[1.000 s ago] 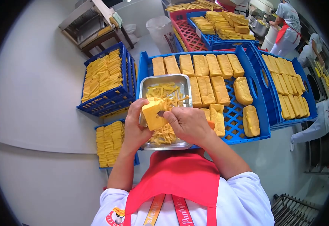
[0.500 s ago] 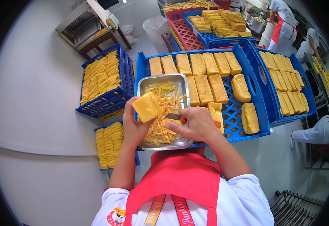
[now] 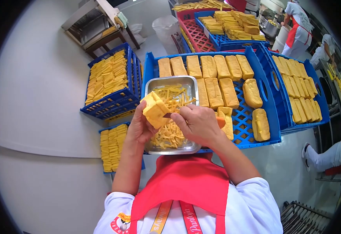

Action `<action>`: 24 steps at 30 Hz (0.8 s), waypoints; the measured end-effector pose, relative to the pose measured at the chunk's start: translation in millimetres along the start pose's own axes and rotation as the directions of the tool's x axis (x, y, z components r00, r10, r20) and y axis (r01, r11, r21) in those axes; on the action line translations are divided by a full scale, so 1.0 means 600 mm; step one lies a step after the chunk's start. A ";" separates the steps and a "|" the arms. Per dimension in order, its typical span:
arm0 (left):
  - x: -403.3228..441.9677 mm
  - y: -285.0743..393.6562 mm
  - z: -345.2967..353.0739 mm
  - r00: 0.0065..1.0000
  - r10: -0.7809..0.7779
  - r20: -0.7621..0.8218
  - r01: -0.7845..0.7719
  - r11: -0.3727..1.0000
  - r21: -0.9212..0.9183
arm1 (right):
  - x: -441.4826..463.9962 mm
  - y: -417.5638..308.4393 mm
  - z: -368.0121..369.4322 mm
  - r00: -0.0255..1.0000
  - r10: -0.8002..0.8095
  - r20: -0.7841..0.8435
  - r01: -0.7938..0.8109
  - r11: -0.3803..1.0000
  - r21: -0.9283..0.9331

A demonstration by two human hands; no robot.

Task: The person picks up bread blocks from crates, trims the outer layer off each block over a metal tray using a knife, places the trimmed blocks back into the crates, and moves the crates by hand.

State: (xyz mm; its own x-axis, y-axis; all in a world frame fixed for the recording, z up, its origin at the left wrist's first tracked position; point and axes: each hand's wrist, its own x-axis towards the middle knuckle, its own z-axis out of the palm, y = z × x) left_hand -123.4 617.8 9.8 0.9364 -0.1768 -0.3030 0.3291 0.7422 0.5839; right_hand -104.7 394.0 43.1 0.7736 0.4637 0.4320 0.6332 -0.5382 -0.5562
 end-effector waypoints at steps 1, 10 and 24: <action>-0.003 -0.001 0.006 1.000 -0.005 -0.003 0.005 1.000 0.011 | 0.005 0.000 0.001 1.000 -0.001 0.000 0.001 1.000 -0.001; -0.003 -0.013 0.013 1.000 0.009 -0.025 -0.009 1.000 0.012 | 0.016 0.012 0.011 0.994 -0.102 0.035 0.104 0.991 -0.084; 0.003 -0.009 0.014 0.855 0.485 -0.184 -0.375 0.823 0.427 | -0.015 0.011 0.003 0.948 0.087 0.306 -0.013 0.971 -0.237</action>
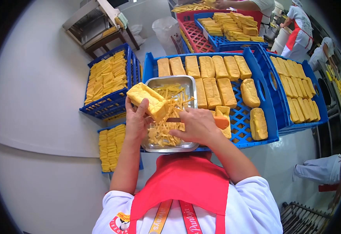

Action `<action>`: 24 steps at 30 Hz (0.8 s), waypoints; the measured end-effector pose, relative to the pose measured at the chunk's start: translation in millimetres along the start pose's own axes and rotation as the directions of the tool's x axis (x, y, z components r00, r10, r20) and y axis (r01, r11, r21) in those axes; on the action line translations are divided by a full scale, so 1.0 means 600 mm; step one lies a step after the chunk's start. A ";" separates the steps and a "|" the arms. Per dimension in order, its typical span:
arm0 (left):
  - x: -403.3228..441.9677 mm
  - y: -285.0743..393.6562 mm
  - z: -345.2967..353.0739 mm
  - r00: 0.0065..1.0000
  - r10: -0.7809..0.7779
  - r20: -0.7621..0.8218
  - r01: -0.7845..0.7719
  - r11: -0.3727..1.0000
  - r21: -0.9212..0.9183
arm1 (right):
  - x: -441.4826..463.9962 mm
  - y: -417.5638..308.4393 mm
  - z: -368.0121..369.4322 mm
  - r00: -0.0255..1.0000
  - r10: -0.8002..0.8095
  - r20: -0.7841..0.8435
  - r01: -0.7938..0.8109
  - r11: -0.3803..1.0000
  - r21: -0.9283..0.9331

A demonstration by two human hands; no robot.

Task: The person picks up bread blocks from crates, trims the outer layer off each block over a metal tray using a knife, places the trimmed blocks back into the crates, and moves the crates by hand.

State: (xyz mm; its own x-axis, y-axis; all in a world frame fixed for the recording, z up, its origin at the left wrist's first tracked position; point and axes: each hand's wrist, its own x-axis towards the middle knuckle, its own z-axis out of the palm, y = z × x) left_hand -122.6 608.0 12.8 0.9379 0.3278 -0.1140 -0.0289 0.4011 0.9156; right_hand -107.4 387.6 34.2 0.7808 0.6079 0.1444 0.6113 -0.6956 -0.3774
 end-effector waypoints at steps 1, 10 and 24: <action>0.000 0.003 0.001 1.000 0.020 0.015 -0.020 0.999 0.030 | -0.003 0.005 -0.002 1.000 0.004 -0.004 -0.004 1.000 0.002; -0.017 -0.016 0.145 0.880 -0.035 0.473 -0.162 0.915 0.369 | -0.076 0.038 -0.040 0.825 0.373 -0.424 -0.210 0.900 0.383; 0.129 -0.217 0.480 0.180 -0.181 0.967 -0.984 -0.032 0.177 | -0.275 0.197 0.018 0.534 0.841 -0.085 -0.803 0.536 0.262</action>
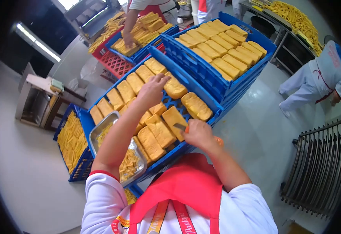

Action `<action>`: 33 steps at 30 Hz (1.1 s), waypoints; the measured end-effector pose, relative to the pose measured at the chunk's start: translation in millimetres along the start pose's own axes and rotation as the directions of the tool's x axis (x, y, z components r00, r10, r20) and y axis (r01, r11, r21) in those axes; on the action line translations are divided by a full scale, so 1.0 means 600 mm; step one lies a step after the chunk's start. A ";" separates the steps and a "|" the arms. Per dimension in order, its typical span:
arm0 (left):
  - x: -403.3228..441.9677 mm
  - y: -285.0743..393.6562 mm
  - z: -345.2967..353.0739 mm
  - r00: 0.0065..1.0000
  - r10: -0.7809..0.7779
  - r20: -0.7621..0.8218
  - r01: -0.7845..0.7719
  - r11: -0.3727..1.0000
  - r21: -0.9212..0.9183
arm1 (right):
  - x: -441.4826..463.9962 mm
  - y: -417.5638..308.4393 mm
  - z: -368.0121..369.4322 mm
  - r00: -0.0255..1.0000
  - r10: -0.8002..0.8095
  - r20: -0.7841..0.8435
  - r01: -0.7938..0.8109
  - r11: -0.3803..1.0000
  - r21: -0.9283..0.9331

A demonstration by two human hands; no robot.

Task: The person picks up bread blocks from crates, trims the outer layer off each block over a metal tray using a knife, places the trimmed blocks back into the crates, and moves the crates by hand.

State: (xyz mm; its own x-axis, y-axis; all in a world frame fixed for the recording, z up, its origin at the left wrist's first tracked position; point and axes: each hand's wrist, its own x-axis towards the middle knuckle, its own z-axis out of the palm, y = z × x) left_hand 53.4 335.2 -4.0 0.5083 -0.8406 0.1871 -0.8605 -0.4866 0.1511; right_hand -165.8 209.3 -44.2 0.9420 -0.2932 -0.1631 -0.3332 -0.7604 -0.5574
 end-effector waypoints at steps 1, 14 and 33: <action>0.023 0.001 0.020 0.997 0.045 0.059 -0.050 0.996 0.073 | -0.007 0.002 0.002 0.998 -0.055 -0.020 0.055 0.998 -0.020; -0.014 0.036 -0.037 0.936 -0.299 -0.183 0.242 0.929 -0.282 | -0.040 0.011 -0.097 0.983 0.073 -0.166 0.014 0.881 0.472; -0.481 0.059 -0.153 0.570 -0.587 -0.574 0.314 0.802 -0.508 | -0.007 -0.351 0.040 0.613 -0.781 -0.116 0.778 0.571 0.263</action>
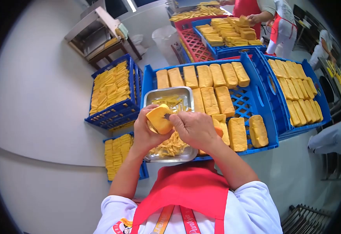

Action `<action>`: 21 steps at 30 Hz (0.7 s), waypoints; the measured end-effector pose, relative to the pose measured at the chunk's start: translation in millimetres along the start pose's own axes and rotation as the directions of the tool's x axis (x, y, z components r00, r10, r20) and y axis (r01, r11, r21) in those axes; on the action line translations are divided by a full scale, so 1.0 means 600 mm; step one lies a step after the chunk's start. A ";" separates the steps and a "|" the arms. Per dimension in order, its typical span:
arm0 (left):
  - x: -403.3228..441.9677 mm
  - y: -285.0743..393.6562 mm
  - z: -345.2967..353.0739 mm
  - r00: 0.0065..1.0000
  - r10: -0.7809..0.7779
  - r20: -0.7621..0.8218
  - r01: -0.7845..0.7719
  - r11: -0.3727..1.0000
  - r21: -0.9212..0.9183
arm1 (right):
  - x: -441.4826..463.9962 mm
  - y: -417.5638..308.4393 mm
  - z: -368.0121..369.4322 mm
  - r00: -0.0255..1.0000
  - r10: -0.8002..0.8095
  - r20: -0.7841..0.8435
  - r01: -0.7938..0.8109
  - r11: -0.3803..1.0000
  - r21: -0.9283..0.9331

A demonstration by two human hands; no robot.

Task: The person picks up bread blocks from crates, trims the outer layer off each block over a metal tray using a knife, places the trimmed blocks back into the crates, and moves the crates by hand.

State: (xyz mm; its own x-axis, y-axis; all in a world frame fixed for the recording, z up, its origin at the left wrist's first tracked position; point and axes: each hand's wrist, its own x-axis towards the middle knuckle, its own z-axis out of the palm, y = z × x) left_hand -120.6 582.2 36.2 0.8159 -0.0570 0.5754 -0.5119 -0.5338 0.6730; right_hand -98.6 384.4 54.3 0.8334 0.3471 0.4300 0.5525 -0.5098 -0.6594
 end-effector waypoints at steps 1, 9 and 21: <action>-0.003 0.000 -0.005 1.000 -0.010 -0.011 0.010 1.000 0.004 | 0.004 -0.001 0.007 0.999 0.018 0.047 -0.021 0.999 0.048; -0.019 -0.032 -0.017 0.998 0.037 -0.058 -0.033 0.997 0.066 | 0.015 -0.001 0.034 0.926 0.236 0.296 -0.332 0.881 0.336; -0.014 -0.048 -0.041 0.637 -0.680 0.362 0.373 -0.140 -0.917 | -0.017 0.026 0.017 0.940 0.284 0.188 -0.321 0.924 0.206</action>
State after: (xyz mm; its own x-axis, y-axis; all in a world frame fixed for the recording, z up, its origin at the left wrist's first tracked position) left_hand -119.5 618.6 23.2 0.9655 0.0210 -0.2594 0.1289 0.8272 0.5469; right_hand -98.7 380.7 33.4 0.9387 0.3297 0.1006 0.2413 -0.4201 -0.8748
